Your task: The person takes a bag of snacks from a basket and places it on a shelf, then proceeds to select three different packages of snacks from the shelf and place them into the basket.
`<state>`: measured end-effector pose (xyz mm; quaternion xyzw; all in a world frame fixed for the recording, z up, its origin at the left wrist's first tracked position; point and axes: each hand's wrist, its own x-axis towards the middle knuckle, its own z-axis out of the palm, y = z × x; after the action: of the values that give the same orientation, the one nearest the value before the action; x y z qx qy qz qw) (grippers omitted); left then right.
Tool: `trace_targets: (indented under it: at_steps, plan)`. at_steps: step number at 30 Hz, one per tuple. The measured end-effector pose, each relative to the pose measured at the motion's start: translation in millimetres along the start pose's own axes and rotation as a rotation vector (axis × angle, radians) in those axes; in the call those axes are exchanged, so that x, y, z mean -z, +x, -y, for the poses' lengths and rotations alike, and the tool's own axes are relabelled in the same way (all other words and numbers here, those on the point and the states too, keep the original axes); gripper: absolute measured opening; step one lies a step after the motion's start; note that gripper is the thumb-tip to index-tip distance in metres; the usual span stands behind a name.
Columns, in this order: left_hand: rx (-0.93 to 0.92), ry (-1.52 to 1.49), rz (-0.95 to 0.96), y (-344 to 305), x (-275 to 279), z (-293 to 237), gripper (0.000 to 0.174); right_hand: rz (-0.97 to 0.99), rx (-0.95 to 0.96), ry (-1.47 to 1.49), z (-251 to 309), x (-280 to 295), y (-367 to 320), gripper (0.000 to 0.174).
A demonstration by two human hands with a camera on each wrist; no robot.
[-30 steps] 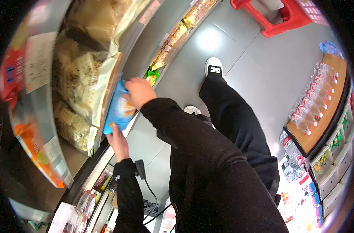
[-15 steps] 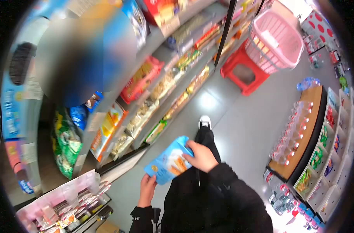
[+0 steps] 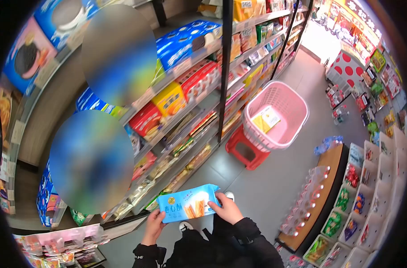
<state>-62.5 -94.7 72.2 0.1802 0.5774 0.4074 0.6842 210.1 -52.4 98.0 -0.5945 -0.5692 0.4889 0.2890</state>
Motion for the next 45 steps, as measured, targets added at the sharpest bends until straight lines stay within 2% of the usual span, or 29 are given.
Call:
trace_targets:
  at_steps: [5,7,11,13,15,20,21,24,26,27,28,29,32,33,35,36,38,39,40,43,45]
  plan:
    - [0.037,0.008,0.025,41.0,-94.7,-12.6,0.022,-0.053,-0.022,-0.122,-3.9,92.1,30.9,0.035]
    - [-0.003,0.090,0.047,52.3,-134.6,-22.3,0.022,-0.104,-0.030,-0.098,-10.4,124.3,40.9,0.034]
    - [-0.029,0.102,0.158,68.1,-197.2,-42.3,0.033,-0.218,-0.041,-0.055,-28.3,171.9,57.7,0.030]
    - [-0.027,0.151,0.193,82.3,-214.9,-48.5,0.037,-0.272,-0.036,-0.006,-47.0,186.5,65.5,0.029]
    - [-0.146,0.274,0.282,95.9,-236.8,-58.0,0.038,-0.306,-0.092,-0.017,-56.5,202.1,75.0,0.029]
    - [-0.190,0.260,0.412,142.6,-278.5,-66.4,0.043,-0.362,-0.168,0.132,-79.0,232.8,103.9,0.028]
    - [-0.181,0.260,0.413,153.9,-284.1,-65.9,0.043,-0.415,-0.139,0.213,-79.2,238.0,111.3,0.027]
    - [-0.201,0.471,0.579,189.9,-312.3,-72.8,0.039,-0.484,-0.167,0.104,-77.9,266.4,132.6,0.024]
    - [-0.183,0.458,0.635,196.0,-341.4,-92.9,0.038,-0.534,-0.229,0.149,-81.4,287.8,146.1,0.019]
    - [-0.171,0.454,0.690,201.8,-355.0,-101.8,0.037,-0.545,-0.199,0.066,-95.7,300.6,153.6,0.016]
    - [-0.077,0.442,0.736,213.1,-364.6,-101.3,0.040,-0.567,-0.148,0.045,-102.1,312.8,162.9,0.016]
    - [-0.065,0.442,0.730,225.8,-373.9,-94.8,0.040,-0.584,-0.104,0.024,-108.1,323.7,170.5,0.016]
    - [-0.028,0.383,0.716,251.2,-408.8,-70.0,0.037,-0.573,-0.176,-0.036,-98.7,359.3,195.7,0.015]
    - [0.040,0.342,0.667,258.1,-422.2,-67.8,0.034,-0.567,-0.180,-0.041,-103.8,371.7,205.2,0.015]
    - [0.104,0.303,0.606,273.5,-443.5,-56.4,0.032,-0.550,-0.208,-0.235,-132.9,396.9,225.6,0.014]
    - [0.165,0.221,0.566,280.0,-453.7,-52.0,0.031,-0.597,-0.129,-0.303,-145.2,403.9,238.1,0.015]
    - [0.255,0.091,0.446,288.6,-472.1,-40.3,0.029,-0.556,-0.124,-0.414,-169.1,416.4,257.9,0.016]
    - [0.251,0.079,0.428,298.1,-478.4,-30.1,0.029,-0.530,-0.118,-0.526,-174.5,421.0,270.3,0.017]
    - [0.255,0.083,0.360,308.9,-481.7,-16.5,0.028,-0.500,-0.190,-0.436,-184.4,421.5,283.4,0.021]
    - [0.264,0.062,0.215,326.9,-485.2,4.9,0.026,-0.416,-0.132,-0.475,-208.5,412.2,314.7,0.024]
    - [0.295,0.015,0.133,337.4,-484.0,11.2,0.022,-0.314,-0.183,-0.452,-220.7,403.5,332.1,0.027]
